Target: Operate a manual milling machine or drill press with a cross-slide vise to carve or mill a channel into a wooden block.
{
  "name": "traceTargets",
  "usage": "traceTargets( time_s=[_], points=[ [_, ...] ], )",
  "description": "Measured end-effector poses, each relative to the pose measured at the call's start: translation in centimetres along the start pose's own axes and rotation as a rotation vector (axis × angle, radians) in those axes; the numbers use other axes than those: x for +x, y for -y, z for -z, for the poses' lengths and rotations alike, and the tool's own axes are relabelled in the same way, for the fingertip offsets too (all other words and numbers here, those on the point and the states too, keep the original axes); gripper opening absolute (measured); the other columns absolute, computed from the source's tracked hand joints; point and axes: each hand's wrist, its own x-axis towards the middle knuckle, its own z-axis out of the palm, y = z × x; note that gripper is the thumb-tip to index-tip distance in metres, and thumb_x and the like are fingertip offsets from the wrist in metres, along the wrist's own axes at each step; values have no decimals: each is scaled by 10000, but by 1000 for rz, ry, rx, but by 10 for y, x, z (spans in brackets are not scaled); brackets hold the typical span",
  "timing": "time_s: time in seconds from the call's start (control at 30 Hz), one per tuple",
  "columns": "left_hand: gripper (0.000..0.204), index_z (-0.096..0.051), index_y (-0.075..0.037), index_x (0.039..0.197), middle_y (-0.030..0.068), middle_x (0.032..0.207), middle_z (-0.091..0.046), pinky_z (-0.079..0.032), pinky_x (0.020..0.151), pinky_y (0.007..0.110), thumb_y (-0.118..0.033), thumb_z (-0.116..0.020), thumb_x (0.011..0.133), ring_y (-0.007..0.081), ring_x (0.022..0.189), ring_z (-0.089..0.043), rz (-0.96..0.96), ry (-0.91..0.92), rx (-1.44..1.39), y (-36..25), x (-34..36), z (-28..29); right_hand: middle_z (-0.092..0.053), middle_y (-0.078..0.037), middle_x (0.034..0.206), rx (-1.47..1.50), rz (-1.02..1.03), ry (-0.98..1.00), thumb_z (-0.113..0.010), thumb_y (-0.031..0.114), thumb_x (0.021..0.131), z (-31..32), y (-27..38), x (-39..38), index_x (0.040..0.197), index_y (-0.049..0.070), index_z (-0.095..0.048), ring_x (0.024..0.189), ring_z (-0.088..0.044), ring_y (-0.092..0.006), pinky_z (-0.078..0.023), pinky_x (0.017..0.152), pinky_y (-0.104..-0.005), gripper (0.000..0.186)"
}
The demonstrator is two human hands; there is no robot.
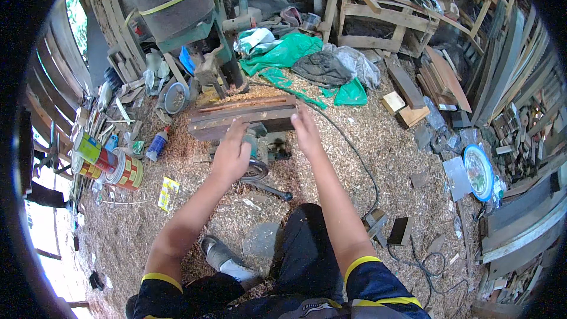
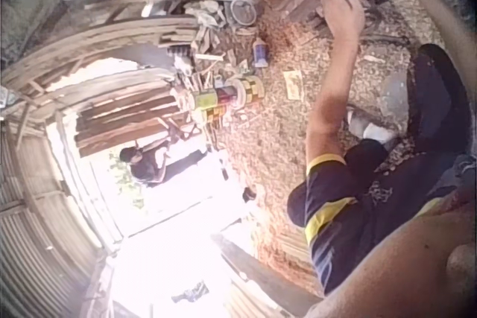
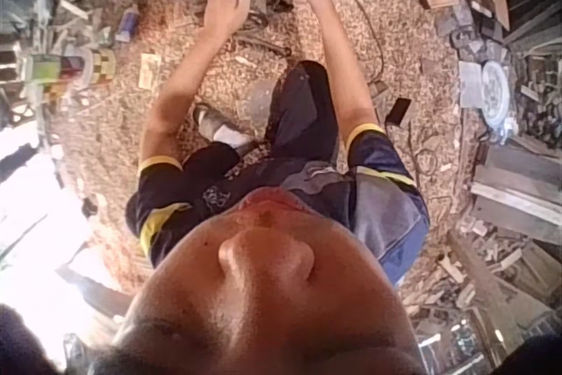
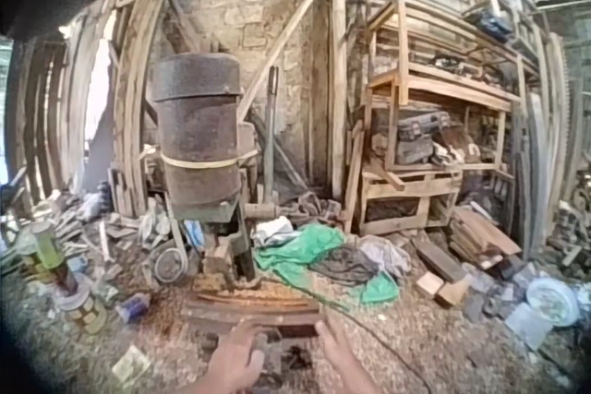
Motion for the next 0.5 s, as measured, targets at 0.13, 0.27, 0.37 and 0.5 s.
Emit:
traceTargets(
  time_s=[0.13, 0.27, 0.37, 0.5],
  points=[
    [519, -582, 63, 1431, 311, 1564, -532, -395, 1270, 518, -144, -539, 957, 500, 1515, -465, -52, -39, -22, 6, 1, -5, -439, -257, 1716, 9, -33, -56, -580, 413, 1143, -8, 4, -6, 1703, -35, -347, 1590, -431, -317, -313, 1296, -381, 755],
    [490, -575, 64, 1435, 326, 1566, -522, -383, 1275, 541, -159, -544, 1000, 514, 1520, -452, -81, -41, 0, 8, 0, 1, -455, -251, 1708, -23, 68, -95, -574, 408, 1149, -18, 3, -6, 1684, -50, -378, 1578, -451, -320, -324, 1292, -381, 731],
    [491, -566, 62, 1448, 321, 1582, -508, -369, 1286, 547, -259, -549, 1077, 508, 1528, -445, -115, -35, 27, 5, -6, 7, -457, -263, 1702, -40, 69, -122, -568, 405, 1150, -16, -9, -3, 1663, -53, -418, 1579, -451, -333, -329, 1292, -382, 703],
    [545, -562, 34, 1477, 297, 1667, -453, -331, 1316, 515, -376, -545, 1119, 467, 1575, -408, -96, 144, 145, -9, -26, 51, -579, -233, 1578, -15, 101, -250, -585, 385, 1142, -11, 0, -2, 1559, -53, -551, 1481, -543, -334, -384, 1253, -399, 606]
  ],
)
